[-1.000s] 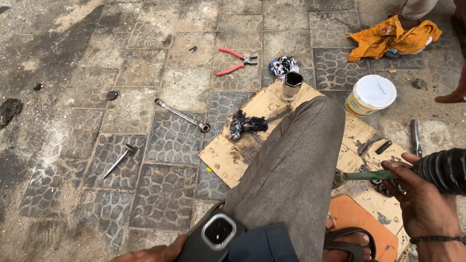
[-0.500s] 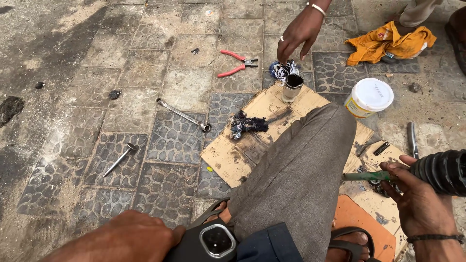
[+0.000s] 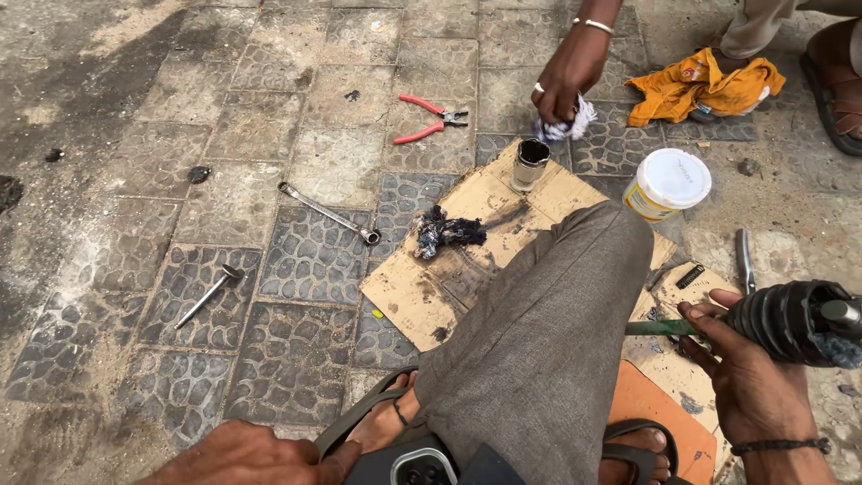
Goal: Clean and reassemble a constant velocity (CV) joint using grease and basic tools.
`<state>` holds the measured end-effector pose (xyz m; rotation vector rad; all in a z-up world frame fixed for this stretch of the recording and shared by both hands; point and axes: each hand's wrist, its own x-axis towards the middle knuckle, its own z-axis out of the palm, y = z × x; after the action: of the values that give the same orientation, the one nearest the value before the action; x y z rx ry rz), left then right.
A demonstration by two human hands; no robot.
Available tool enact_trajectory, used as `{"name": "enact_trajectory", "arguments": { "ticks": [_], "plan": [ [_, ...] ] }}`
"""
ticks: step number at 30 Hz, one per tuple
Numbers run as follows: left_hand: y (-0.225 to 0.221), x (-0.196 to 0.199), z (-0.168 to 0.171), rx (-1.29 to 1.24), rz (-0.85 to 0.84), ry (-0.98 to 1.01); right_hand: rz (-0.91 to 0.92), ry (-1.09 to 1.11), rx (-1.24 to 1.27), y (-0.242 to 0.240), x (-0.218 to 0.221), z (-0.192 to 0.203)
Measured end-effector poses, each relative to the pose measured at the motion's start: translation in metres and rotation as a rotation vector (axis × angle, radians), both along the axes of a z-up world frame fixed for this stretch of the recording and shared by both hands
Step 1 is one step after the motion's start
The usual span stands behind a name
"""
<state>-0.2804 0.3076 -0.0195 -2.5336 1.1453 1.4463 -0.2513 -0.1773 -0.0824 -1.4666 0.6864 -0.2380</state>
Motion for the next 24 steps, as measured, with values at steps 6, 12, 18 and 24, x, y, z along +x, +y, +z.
{"name": "enact_trajectory", "arguments": {
  "ticks": [6,12,18,24],
  "plan": [
    [-0.023,-0.023,-0.013,-0.008,-0.031,-0.010,0.025,-0.017,-0.021,0.002,-0.008,-0.004],
    [-0.045,-0.098,-0.106,-0.483,0.253,-0.536,0.018,-0.047,0.047,-0.004,-0.021,-0.008],
    [-0.096,-0.067,-0.042,-0.450,0.402,-0.482,-0.061,-0.079,0.161,-0.014,-0.025,-0.006],
    [-0.137,-0.030,0.007,-0.471,0.330,-0.152,-0.110,-0.046,0.187,-0.019,-0.020,-0.005]
  ]
}}
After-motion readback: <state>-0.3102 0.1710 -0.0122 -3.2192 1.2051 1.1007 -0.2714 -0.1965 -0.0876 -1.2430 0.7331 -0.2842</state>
